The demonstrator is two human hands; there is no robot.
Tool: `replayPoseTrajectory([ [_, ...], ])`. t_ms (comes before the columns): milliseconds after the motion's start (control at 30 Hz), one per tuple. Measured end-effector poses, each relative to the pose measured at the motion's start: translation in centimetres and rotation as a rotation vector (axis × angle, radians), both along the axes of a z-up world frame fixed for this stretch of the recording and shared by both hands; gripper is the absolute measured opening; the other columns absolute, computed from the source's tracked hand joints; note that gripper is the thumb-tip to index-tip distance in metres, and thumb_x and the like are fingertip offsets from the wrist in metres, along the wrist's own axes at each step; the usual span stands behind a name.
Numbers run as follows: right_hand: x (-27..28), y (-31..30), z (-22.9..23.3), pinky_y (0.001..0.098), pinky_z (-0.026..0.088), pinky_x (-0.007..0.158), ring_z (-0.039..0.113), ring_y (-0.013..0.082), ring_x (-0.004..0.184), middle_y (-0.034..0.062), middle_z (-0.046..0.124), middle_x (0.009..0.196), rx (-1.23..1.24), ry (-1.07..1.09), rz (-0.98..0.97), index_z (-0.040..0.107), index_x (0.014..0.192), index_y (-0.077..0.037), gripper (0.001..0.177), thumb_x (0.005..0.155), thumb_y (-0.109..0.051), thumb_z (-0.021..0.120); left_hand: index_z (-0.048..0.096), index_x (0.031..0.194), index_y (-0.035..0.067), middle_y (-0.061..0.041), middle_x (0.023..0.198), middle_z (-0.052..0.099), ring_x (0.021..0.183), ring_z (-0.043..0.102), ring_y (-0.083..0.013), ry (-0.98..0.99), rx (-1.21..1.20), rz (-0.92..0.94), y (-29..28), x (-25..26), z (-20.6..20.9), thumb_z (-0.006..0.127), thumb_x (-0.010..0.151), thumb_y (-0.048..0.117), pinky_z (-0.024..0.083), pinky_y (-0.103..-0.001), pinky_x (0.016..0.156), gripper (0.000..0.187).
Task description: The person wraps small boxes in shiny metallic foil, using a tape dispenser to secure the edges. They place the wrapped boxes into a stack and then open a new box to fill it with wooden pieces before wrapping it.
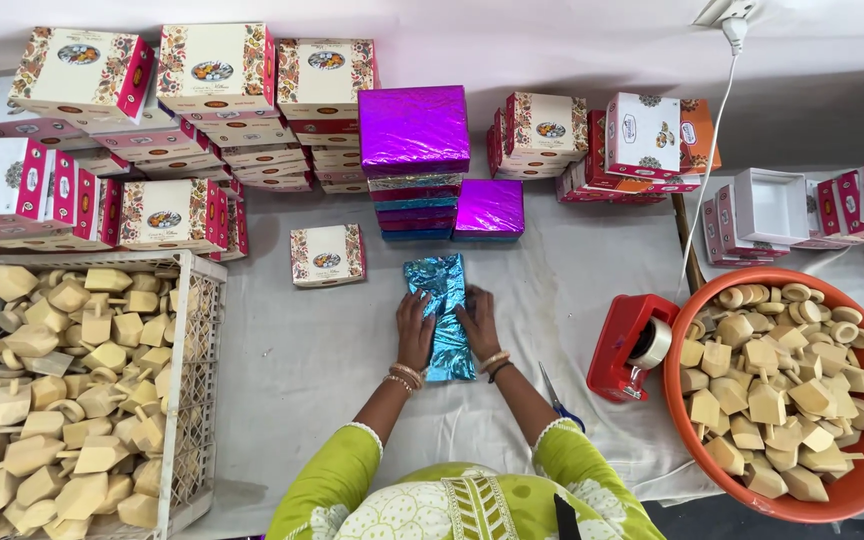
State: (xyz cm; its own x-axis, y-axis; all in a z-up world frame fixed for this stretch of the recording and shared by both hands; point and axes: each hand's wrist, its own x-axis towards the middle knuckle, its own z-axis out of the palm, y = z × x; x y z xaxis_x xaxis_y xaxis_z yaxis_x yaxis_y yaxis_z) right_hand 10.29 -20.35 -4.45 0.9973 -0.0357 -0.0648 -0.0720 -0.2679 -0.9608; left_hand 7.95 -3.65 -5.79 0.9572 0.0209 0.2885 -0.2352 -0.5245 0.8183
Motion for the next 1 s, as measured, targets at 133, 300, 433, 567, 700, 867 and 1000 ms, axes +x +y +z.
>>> replayPoseTrajectory([
  [133,2.9,0.2,4.5,0.0481,0.039,0.107,0.047,0.0344,0.125,0.0144,0.052,0.136,-0.444,-0.388,0.066,0.057,0.141,-0.010,0.051,0.091,-0.011,0.065,0.060,0.137,0.012,-0.013,0.144,0.053,0.137,0.044,-0.0361,0.018,-0.023,0.077,0.1,1.4,0.3,0.060,0.098,0.012,0.033,-0.049,0.118,0.039],
  [300,6.7,0.7,4.6,0.0509,0.041,0.099,0.047,0.0373,0.121,0.0109,0.056,0.130,-0.671,-0.410,0.232,0.075,0.103,-0.016,0.012,0.092,-0.020,0.070,0.058,0.134,0.010,-0.016,0.143,0.047,0.132,0.042,-0.0386,0.030,0.012,0.164,-0.6,1.7,1.5,0.069,0.083,0.001,0.036,-0.050,0.112,0.053],
  [433,8.2,0.9,2.2,0.0510,0.041,0.098,0.048,0.0357,0.119,0.0104,0.056,0.119,-0.690,-0.467,0.293,0.075,0.098,-0.012,0.013,0.090,-0.022,0.070,0.055,0.137,0.009,-0.018,0.147,0.043,0.133,0.040,-0.0398,0.018,0.002,0.172,-1.0,1.4,1.8,0.070,0.083,0.003,0.035,-0.051,0.112,0.056],
  [567,7.9,1.3,0.7,0.0495,0.039,0.093,0.048,0.0339,0.112,0.0092,0.056,0.110,-0.575,-0.412,0.163,0.073,0.089,-0.010,0.012,0.091,-0.022,0.070,0.051,0.140,0.008,-0.018,0.149,0.040,0.135,0.039,-0.0406,0.032,-0.029,0.166,-1.3,1.2,1.8,0.069,0.084,0.003,0.035,-0.051,0.113,0.059],
  [700,7.8,1.9,0.6,0.0496,0.037,0.092,0.048,0.0341,0.110,0.0086,0.056,0.106,-0.586,-0.403,0.094,0.074,0.083,-0.009,0.012,0.089,-0.020,0.071,0.049,0.142,0.006,-0.020,0.150,0.038,0.137,0.037,-0.0417,0.048,-0.025,0.142,-1.4,1.1,2.3,0.067,0.084,0.001,0.033,-0.052,0.115,0.061],
  [867,8.2,2.3,1.5,0.0490,0.038,0.092,0.049,0.0330,0.108,0.0081,0.056,0.104,-0.642,-0.344,0.103,0.072,0.077,-0.008,0.015,0.087,-0.019,0.070,0.049,0.141,0.006,-0.021,0.152,0.037,0.138,0.035,-0.0430,0.035,0.062,0.095,-1.4,0.9,2.4,0.068,0.085,0.004,0.032,-0.054,0.115,0.060],
  [1000,7.5,2.1,3.2,0.0482,0.043,0.094,0.048,0.0361,0.108,0.0157,0.054,0.112,-0.471,-0.482,-0.064,0.070,0.100,-0.006,0.011,0.096,-0.013,0.062,0.046,0.144,0.004,-0.023,0.153,0.037,0.139,0.033,-0.0455,0.034,0.166,0.061,-1.6,0.5,4.1,0.070,0.087,0.010,0.030,-0.057,0.117,0.062],
])
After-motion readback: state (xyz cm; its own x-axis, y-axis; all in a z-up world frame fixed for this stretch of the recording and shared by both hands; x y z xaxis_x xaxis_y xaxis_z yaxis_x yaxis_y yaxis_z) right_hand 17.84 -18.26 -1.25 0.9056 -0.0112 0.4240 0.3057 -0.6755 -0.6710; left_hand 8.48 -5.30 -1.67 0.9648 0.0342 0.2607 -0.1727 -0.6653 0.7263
